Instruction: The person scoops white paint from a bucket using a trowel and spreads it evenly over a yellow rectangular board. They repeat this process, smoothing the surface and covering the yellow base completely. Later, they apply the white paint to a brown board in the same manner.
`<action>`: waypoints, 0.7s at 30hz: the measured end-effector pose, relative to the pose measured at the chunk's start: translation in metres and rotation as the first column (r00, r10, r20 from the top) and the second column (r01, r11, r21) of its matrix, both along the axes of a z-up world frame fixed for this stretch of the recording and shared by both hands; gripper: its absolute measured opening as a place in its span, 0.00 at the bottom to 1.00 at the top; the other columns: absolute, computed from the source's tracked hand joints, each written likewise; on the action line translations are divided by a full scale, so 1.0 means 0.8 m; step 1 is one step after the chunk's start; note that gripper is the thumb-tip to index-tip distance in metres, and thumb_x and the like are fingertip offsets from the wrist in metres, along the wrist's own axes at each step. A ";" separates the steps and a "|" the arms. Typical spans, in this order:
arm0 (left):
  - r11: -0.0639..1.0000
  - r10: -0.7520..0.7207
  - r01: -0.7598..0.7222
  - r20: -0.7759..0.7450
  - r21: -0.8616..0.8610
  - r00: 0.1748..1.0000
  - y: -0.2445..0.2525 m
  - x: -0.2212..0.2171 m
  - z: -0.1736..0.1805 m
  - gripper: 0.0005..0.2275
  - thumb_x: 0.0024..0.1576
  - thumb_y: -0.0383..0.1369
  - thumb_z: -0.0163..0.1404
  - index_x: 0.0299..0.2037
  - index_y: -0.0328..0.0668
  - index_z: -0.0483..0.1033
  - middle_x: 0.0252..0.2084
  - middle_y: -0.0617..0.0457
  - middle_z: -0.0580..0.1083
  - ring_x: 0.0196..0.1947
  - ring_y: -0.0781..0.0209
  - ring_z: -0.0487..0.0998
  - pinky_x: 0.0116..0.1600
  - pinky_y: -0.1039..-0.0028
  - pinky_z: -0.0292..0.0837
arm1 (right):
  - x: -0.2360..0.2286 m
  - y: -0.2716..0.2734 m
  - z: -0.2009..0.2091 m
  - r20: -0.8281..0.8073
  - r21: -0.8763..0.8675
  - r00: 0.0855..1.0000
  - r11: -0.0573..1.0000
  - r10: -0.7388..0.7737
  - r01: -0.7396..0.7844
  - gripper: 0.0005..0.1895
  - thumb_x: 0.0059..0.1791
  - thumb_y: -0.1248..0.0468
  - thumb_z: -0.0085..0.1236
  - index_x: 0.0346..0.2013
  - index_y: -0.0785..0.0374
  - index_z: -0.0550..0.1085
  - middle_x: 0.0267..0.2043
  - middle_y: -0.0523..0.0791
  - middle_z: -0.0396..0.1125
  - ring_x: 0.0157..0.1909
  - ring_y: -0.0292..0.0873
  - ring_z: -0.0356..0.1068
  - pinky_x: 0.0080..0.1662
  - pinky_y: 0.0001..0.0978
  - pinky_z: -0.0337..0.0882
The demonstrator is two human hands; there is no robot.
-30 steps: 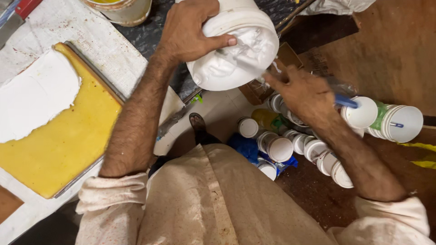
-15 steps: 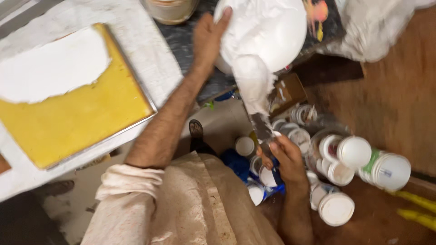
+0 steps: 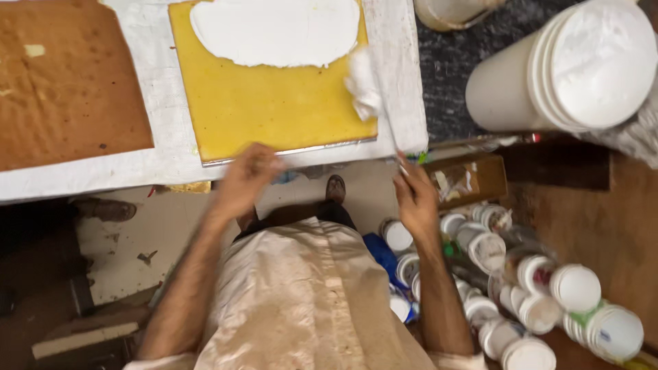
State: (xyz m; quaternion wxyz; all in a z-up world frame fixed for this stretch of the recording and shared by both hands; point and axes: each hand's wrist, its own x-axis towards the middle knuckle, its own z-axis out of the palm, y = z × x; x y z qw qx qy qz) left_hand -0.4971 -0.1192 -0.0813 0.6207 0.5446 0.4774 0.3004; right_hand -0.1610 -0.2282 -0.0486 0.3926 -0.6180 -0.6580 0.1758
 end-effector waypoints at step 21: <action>0.924 0.381 -0.132 -0.836 0.359 0.396 0.098 -0.288 -0.090 0.45 0.65 0.66 0.31 0.80 0.33 0.45 0.82 0.42 0.33 0.78 0.35 0.24 0.74 0.32 0.15 | -0.196 0.115 -0.024 0.794 -0.343 0.608 0.819 -0.010 0.460 0.34 0.51 0.70 0.54 0.72 0.43 0.65 0.52 0.61 0.62 0.35 0.54 0.70 0.28 0.44 0.74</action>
